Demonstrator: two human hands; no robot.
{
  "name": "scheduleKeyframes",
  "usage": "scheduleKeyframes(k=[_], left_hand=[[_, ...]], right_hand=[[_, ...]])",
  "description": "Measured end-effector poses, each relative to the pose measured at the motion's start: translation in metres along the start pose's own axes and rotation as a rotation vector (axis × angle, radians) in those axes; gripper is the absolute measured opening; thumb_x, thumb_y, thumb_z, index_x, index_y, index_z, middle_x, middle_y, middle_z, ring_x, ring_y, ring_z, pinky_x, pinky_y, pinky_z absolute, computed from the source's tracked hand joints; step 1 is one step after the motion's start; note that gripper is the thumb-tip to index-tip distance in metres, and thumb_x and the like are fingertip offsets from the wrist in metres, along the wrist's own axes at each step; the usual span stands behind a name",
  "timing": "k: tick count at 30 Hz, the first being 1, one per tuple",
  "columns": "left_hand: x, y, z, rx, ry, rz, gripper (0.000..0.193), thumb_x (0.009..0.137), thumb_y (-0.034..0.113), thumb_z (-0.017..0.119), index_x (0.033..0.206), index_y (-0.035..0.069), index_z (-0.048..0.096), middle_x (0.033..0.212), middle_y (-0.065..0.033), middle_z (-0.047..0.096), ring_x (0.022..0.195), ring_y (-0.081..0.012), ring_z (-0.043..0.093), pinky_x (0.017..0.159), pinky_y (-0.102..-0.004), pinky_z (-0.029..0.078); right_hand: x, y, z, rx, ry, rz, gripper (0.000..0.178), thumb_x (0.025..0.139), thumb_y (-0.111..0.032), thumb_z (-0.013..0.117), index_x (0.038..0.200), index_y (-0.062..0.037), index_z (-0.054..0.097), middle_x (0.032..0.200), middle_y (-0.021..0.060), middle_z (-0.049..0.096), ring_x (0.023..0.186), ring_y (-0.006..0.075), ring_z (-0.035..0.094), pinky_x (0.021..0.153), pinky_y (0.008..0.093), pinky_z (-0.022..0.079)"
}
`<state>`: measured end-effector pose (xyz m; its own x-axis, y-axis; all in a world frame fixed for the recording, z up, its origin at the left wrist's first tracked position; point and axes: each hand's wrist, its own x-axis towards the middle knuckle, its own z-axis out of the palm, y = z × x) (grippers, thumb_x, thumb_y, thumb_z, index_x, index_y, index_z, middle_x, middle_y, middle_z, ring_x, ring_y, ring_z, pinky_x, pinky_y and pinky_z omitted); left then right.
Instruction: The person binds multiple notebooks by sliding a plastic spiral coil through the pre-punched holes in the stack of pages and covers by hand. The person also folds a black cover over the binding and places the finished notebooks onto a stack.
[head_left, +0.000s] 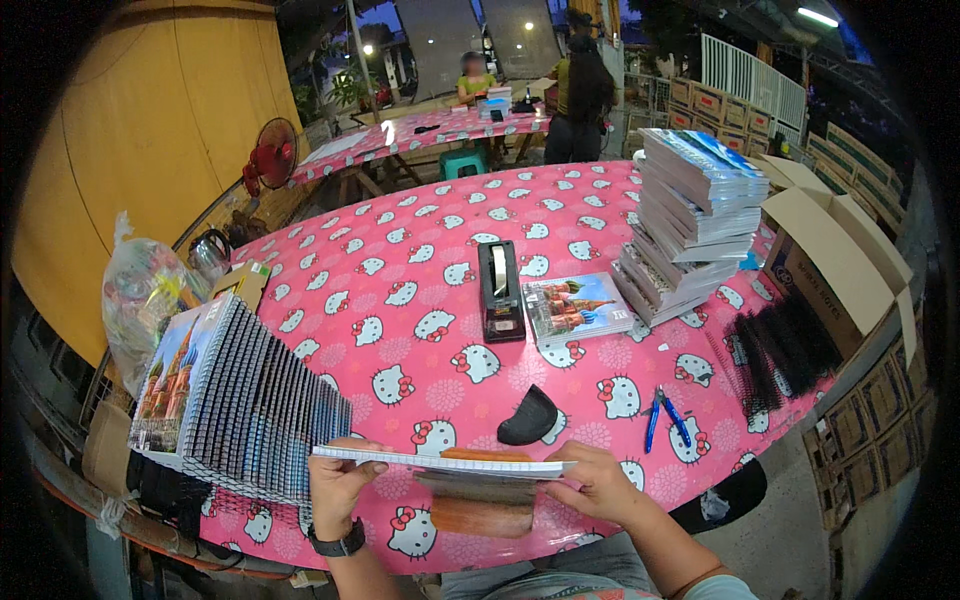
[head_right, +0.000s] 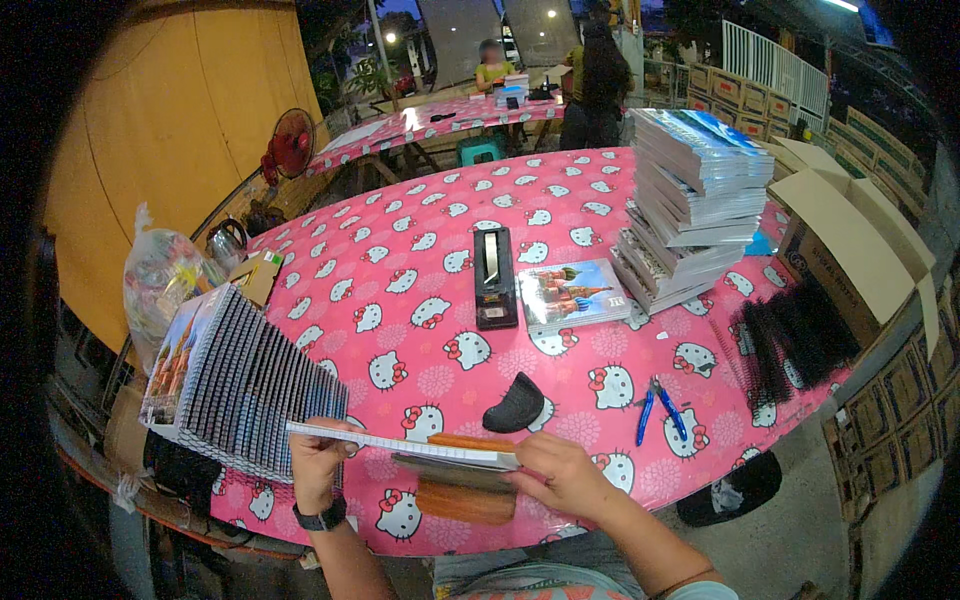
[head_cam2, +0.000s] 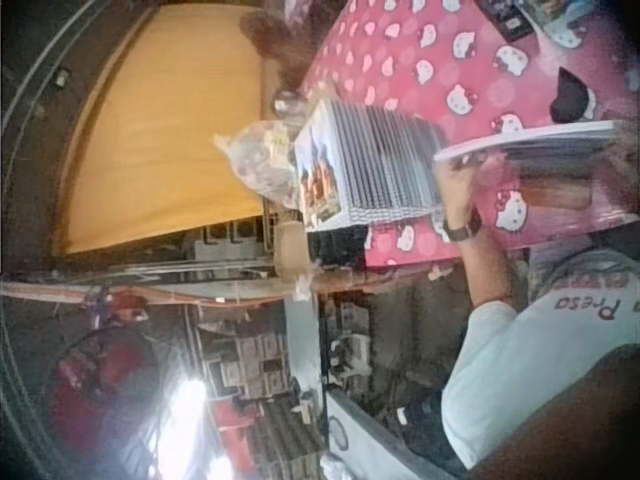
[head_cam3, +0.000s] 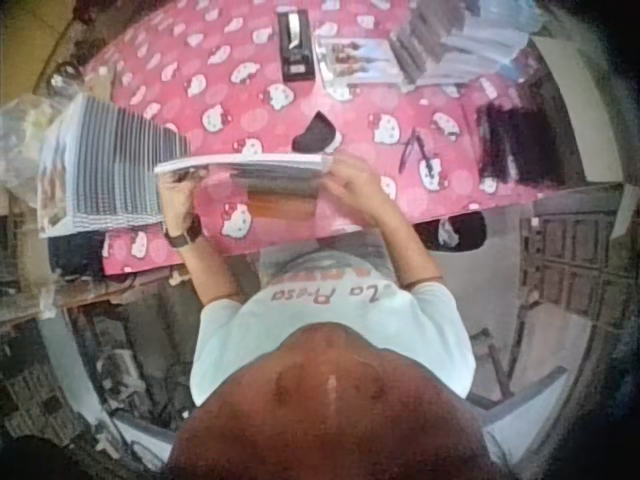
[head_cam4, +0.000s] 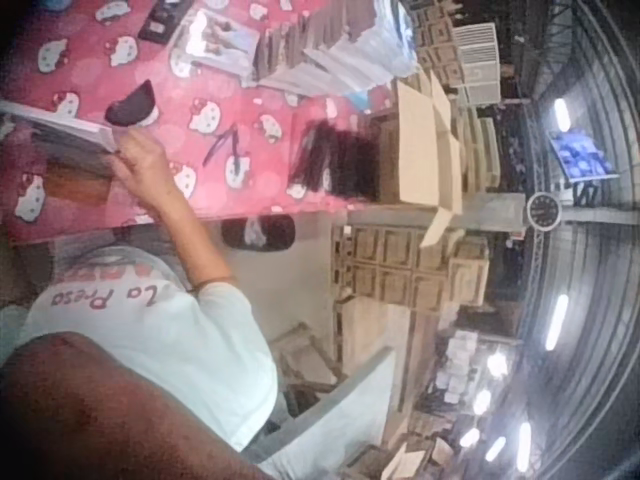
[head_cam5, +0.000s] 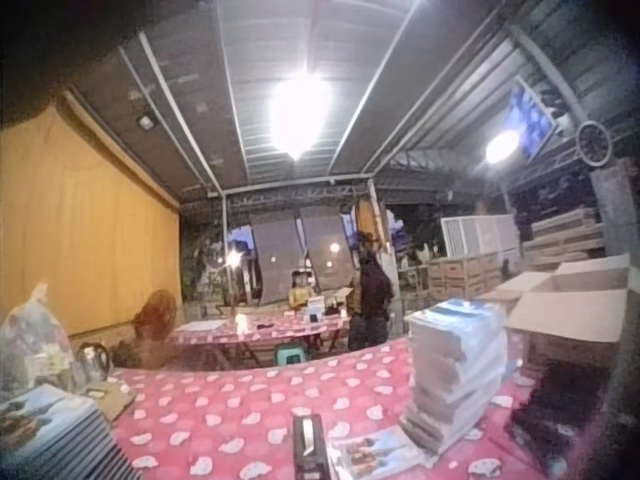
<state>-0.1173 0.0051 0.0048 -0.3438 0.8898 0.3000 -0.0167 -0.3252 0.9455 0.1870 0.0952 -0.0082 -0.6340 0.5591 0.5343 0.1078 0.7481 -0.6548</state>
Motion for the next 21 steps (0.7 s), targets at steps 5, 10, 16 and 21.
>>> scheduleKeyframes(k=[5,10,16,21], left_hand=[[-0.003,0.006,0.008,0.085,-0.004,0.062,0.019,0.067,-0.010,0.069,0.083,-0.003,0.062,0.080,-0.0110,0.065,0.075,-0.0152,0.062,0.064,-0.0247,0.050],[-0.002,0.012,0.021,0.085,0.008,0.026,0.016,0.069,-0.011,0.066,0.083,-0.004,0.062,0.080,-0.0102,0.065,0.074,-0.0158,0.062,0.063,-0.0253,0.050],[0.000,0.012,0.021,0.187,-0.048,0.088,0.018,0.071,-0.013,0.061,0.085,-0.003,0.062,0.085,-0.0116,0.065,0.077,-0.0168,0.062,0.065,-0.0257,0.051],[0.001,0.003,0.008,0.076,-0.156,-0.004,0.021,0.070,-0.017,0.058,0.085,-0.003,0.061,0.087,-0.0124,0.064,0.082,-0.0165,0.062,0.069,-0.0249,0.050]], right_hand=[[-0.005,0.007,0.003,0.079,-0.013,0.103,0.019,0.076,-0.010,0.067,0.091,-0.0017,0.059,0.075,0.0120,0.057,0.065,0.0256,0.058,0.059,0.0329,0.046],[-0.016,0.016,0.010,0.066,0.053,0.196,0.019,0.080,-0.010,0.064,0.096,-0.0020,0.058,0.078,0.0125,0.059,0.065,0.0231,0.061,0.058,0.0320,0.048],[-0.022,0.022,0.031,0.073,0.187,0.357,0.021,0.080,-0.008,0.063,0.099,-0.0032,0.059,0.083,0.0125,0.061,0.070,0.0243,0.061,0.065,0.0322,0.050],[-0.025,0.033,0.013,0.045,0.035,0.145,0.022,0.077,-0.007,0.064,0.099,-0.0036,0.060,0.090,0.0107,0.061,0.089,0.0214,0.059,0.079,0.0328,0.047]])
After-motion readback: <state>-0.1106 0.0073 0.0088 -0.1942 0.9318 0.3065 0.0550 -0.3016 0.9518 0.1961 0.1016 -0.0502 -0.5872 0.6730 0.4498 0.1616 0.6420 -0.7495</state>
